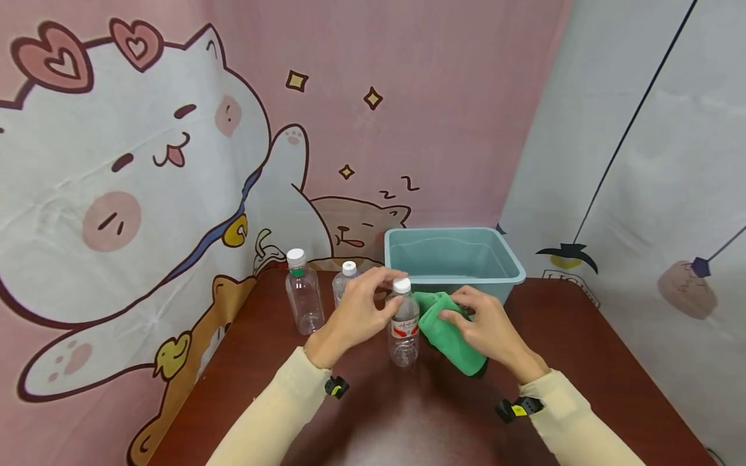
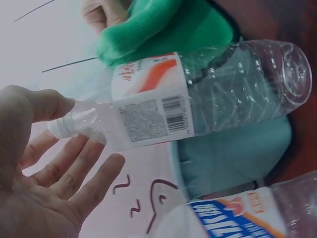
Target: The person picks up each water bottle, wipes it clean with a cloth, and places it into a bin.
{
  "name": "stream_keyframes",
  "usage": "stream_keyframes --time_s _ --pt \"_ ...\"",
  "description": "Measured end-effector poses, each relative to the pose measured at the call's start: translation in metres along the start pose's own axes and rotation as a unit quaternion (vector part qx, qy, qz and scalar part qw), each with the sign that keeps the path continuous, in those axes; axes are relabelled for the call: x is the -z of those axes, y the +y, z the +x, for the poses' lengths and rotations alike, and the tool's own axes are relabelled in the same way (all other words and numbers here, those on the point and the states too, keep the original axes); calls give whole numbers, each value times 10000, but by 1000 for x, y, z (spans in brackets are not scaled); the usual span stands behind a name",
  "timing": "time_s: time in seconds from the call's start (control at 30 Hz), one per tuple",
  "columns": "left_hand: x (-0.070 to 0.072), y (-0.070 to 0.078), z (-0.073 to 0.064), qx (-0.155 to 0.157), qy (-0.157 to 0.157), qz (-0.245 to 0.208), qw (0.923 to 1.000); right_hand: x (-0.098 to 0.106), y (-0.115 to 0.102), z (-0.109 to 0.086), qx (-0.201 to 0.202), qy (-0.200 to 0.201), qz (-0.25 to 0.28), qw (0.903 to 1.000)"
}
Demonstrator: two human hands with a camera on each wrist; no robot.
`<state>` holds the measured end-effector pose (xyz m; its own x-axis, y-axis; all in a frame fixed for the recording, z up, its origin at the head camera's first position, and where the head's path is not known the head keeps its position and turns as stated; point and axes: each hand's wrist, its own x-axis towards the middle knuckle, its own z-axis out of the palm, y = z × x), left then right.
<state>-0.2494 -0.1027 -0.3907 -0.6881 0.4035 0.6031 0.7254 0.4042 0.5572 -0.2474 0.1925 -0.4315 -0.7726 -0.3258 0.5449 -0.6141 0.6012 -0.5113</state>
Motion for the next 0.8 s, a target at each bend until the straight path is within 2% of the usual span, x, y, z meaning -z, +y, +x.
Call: stream_keyframes --time_s 0.23,0.5,0.8 --pt "19 11 20 -93 611 124 9980 7 8 -11 -58 80 -114 9999" --pt "36 20 50 -224 1279 430 9906 12 16 -20 -207 3 -158 9997" --pt "48 24 84 -128 1792 466 9826 9 23 -22 -135 -60 -221 9996"
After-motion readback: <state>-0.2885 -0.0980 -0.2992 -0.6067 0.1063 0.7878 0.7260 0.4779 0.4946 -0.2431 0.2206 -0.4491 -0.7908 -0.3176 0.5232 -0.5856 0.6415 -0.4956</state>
